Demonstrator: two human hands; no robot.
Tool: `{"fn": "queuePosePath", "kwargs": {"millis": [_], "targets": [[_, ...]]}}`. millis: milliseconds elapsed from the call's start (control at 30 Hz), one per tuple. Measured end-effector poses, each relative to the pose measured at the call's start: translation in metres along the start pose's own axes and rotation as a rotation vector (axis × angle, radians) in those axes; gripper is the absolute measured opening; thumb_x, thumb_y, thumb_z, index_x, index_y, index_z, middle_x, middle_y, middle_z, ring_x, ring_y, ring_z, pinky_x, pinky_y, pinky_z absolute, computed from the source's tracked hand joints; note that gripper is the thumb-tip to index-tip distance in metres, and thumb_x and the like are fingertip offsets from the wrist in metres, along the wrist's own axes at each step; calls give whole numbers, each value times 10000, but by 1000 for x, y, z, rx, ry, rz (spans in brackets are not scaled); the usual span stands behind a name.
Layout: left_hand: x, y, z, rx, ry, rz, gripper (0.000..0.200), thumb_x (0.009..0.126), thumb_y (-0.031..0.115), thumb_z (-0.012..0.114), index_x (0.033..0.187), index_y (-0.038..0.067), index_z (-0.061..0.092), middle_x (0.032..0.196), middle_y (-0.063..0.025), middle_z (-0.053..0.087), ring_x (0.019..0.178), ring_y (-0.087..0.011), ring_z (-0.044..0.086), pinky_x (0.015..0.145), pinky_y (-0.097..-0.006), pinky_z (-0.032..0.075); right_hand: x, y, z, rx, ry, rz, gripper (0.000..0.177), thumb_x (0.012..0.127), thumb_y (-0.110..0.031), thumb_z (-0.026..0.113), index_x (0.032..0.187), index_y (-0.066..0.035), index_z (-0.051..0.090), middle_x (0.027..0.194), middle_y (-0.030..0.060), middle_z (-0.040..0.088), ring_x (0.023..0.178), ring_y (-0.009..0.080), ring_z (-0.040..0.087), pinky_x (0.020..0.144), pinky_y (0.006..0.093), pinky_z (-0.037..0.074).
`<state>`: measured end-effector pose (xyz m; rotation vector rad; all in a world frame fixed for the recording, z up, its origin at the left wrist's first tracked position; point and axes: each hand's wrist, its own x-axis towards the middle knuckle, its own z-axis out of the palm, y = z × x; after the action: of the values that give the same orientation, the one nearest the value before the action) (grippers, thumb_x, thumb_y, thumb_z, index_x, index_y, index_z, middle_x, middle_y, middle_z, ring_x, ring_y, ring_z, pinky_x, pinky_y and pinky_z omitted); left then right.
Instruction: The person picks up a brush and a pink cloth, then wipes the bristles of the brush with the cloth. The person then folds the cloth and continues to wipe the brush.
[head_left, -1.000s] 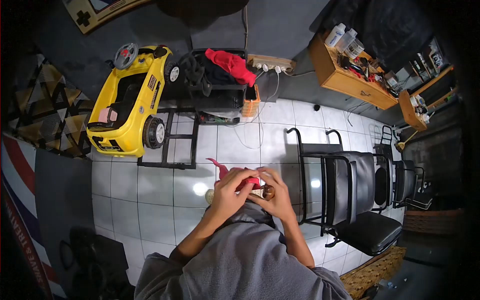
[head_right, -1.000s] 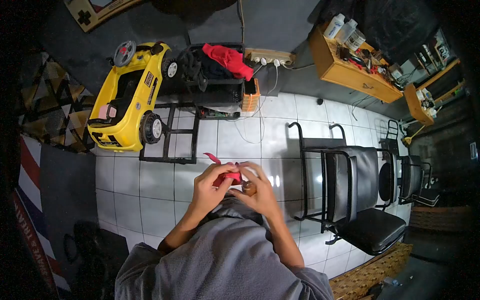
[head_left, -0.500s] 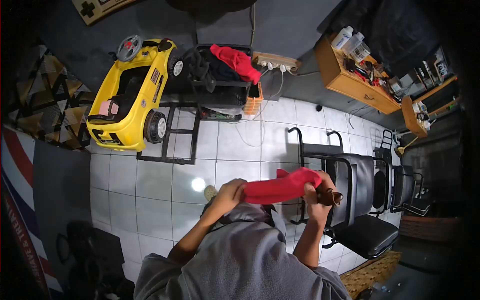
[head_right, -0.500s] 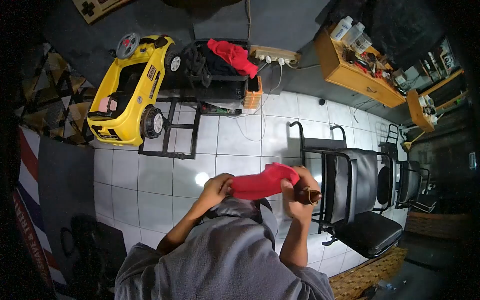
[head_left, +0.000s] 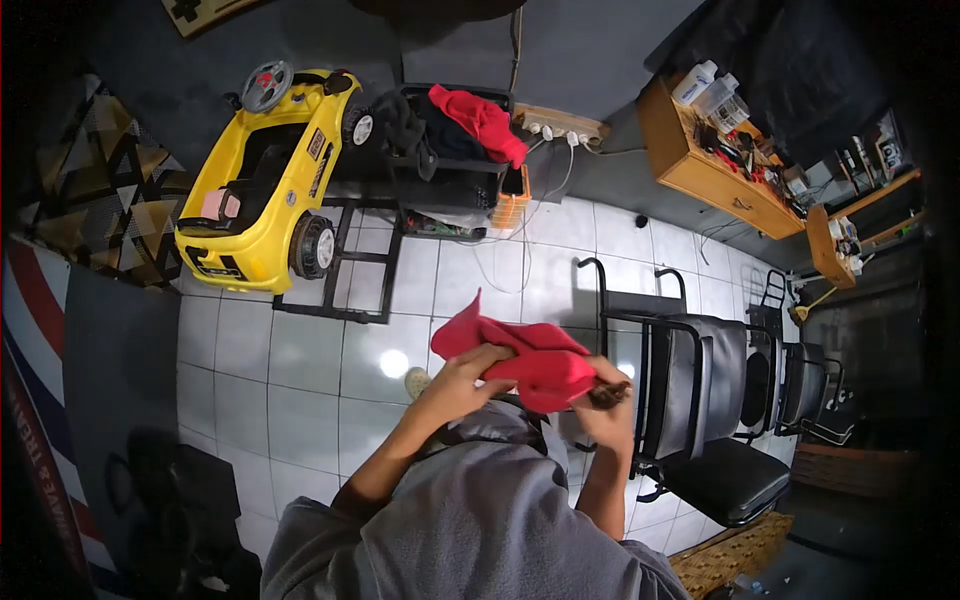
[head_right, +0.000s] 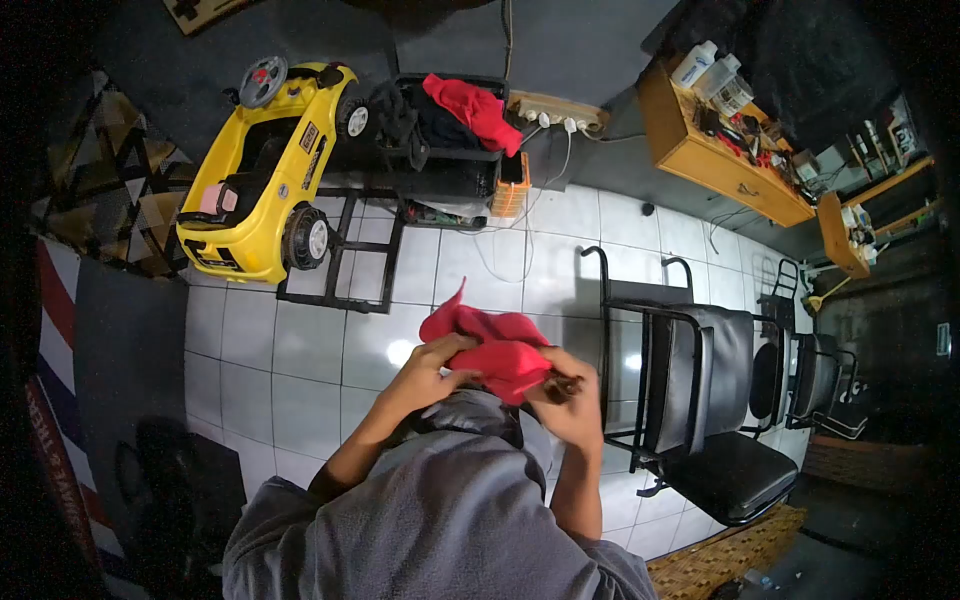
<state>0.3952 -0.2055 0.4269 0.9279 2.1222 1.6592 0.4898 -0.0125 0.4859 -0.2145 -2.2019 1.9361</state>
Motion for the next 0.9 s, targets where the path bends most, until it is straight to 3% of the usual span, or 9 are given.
{"fn": "queuePosePath", "kwargs": {"millis": [67,100,167,333,500,567,667,767,900], "targets": [[-2,-18,-4,116,-3,-3,269,739,-14,602,1008,0,601,939,-157,597,861,-357,593,732,-379,485,-2,-11,-8,73,74,2,289,676,-19,688,955,20,622,839,53,616,764,110,560,703,245,447],[-3,-20,-6,121,54,13,267,739,-18,597,1005,2,605,937,-155,597,857,-355,595,728,-379,486,4,-15,-14,-131,24,-39,394,688,-35,692,1067,2,592,870,51,625,762,109,565,667,256,458],[-2,-17,-12,130,168,42,265,738,-24,587,1000,7,614,933,-149,598,849,-351,597,720,-379,490,9,-33,2,-113,133,177,561,677,-47,687,1211,-35,514,866,127,651,691,194,631,619,302,482],[5,13,-17,211,44,167,229,745,32,625,974,33,632,903,-107,608,774,-307,612,664,-353,505,12,-8,20,-548,-288,17,635,646,-53,686,1246,-59,478,783,235,600,732,420,584,641,387,492],[5,27,-18,27,-54,8,272,768,116,645,1024,44,592,887,-145,629,814,-339,616,681,-395,498,13,5,19,-364,-144,60,245,696,-44,654,932,6,609,707,177,611,585,255,620,582,312,476],[2,19,-17,79,-132,-85,295,778,142,645,1054,55,582,883,-162,637,828,-353,617,690,-417,492,10,9,14,-228,14,152,157,730,-6,638,880,35,608,672,70,606,572,58,539,518,238,435],[-13,-25,-17,421,-294,-274,265,793,174,638,1033,68,600,861,-187,637,817,-374,616,698,-445,476,9,3,1,-63,237,98,201,783,48,607,980,10,594,745,3,587,584,56,516,523,194,412],[-22,-31,-24,345,-176,-352,201,792,169,639,955,53,615,821,-185,635,779,-366,618,678,-443,473,14,7,-14,-34,389,-12,174,806,11,617,979,17,596,770,10,584,665,54,519,590,199,415],[-18,-24,-34,240,-75,-319,178,788,164,658,890,25,616,701,-166,610,651,-328,603,594,-385,455,9,12,-25,-64,431,113,161,822,-35,632,972,12,600,757,-3,565,672,57,501,588,202,407]]}}
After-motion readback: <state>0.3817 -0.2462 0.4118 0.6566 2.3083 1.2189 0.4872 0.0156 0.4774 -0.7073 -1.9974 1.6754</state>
